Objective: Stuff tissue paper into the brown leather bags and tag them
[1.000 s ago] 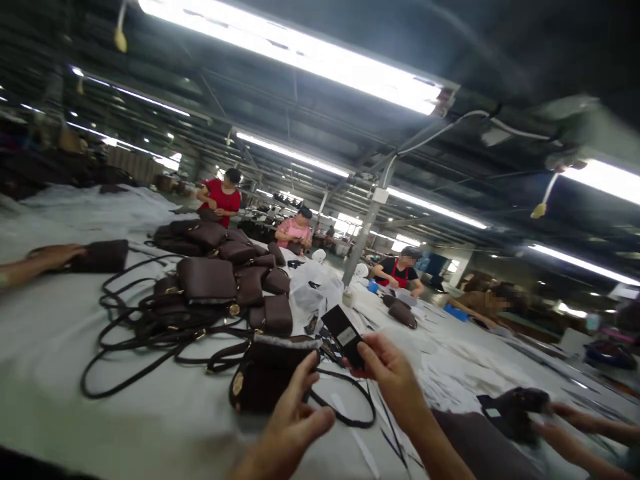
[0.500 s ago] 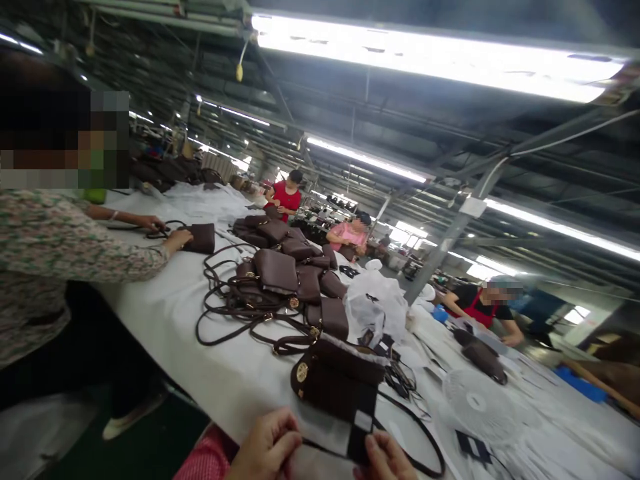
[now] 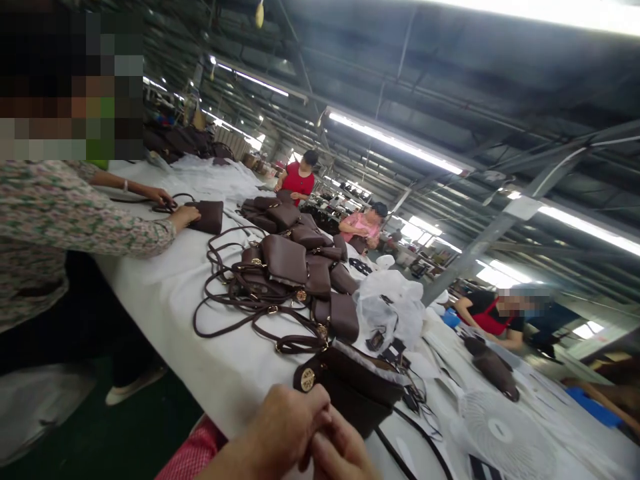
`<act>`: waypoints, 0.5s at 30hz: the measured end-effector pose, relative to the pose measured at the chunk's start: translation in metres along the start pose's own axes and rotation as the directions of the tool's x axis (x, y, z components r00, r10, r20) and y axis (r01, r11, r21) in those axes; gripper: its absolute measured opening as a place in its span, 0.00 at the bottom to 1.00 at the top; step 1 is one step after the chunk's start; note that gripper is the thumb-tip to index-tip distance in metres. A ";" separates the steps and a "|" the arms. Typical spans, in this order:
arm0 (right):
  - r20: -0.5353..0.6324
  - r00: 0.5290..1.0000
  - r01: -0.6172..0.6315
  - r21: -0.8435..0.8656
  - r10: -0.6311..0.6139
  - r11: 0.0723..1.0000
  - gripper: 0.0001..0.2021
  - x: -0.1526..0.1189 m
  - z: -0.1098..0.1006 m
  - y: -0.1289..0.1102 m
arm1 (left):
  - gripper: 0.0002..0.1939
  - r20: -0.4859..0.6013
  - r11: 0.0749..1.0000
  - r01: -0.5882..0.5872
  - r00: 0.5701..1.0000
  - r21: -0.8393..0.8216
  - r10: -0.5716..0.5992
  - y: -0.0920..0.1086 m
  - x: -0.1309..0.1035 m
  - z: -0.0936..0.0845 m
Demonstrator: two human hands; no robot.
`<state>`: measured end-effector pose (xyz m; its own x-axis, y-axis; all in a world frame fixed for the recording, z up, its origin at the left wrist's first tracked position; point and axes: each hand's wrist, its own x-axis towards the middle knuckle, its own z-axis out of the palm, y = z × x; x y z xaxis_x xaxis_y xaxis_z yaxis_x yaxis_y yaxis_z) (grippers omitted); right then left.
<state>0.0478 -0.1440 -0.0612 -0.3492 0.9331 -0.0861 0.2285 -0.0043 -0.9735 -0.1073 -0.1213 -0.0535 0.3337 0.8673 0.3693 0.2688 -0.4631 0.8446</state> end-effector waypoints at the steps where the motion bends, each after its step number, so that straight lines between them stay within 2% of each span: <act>1: 0.008 1.000 0.025 -0.145 -0.024 0.989 0.24 0.005 -0.009 -0.010 | 0.11 -0.025 0.997 0.024 0.999 -0.069 -0.025 0.000 0.006 -0.004; 4: 0.006 0.987 0.141 -0.518 -0.161 0.844 0.20 0.021 -0.035 -0.039 | 0.12 -0.019 0.908 0.118 0.990 -0.403 -0.137 -0.010 0.027 -0.004; 6: 0.023 0.974 0.184 -0.658 -0.225 0.731 0.18 0.034 -0.050 -0.056 | 0.12 -0.051 0.812 0.157 0.973 -0.561 -0.224 -0.024 0.042 0.004; 7: 0.032 0.969 0.194 -0.709 -0.243 0.679 0.17 0.041 -0.057 -0.064 | 0.11 -0.112 0.797 0.152 0.958 -0.585 -0.265 -0.032 0.050 0.009; 9: 0.050 0.960 0.205 -0.800 -0.277 0.564 0.16 0.054 -0.068 -0.078 | 0.08 -0.235 0.824 0.137 0.921 -0.550 -0.310 -0.048 0.064 0.020; 10: 0.064 0.957 0.206 -0.840 -0.284 0.502 0.16 0.059 -0.072 -0.083 | 0.07 -0.247 0.835 0.143 0.917 -0.532 -0.314 -0.054 0.070 0.025; 12: 0.103 0.958 0.206 -0.897 -0.269 0.391 0.15 0.069 -0.078 -0.091 | 0.07 -0.147 0.797 0.166 0.942 -0.580 -0.303 -0.064 0.080 0.035; 13: 0.123 0.960 0.208 -0.915 -0.253 0.344 0.15 0.072 -0.080 -0.093 | 0.08 -0.066 0.739 0.182 0.954 -0.648 -0.293 -0.066 0.083 0.039; 15: 0.154 0.963 0.212 -0.939 -0.221 0.272 0.15 0.078 -0.082 -0.093 | 0.12 0.076 0.525 0.234 0.950 -0.819 -0.304 -0.068 0.089 0.046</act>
<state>0.0740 -0.0416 0.0396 -0.5266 0.8443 0.0996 0.8410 0.5345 -0.0839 -0.0541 -0.0212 -0.0961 0.3042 0.9504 0.0641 -0.5205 0.1095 0.8468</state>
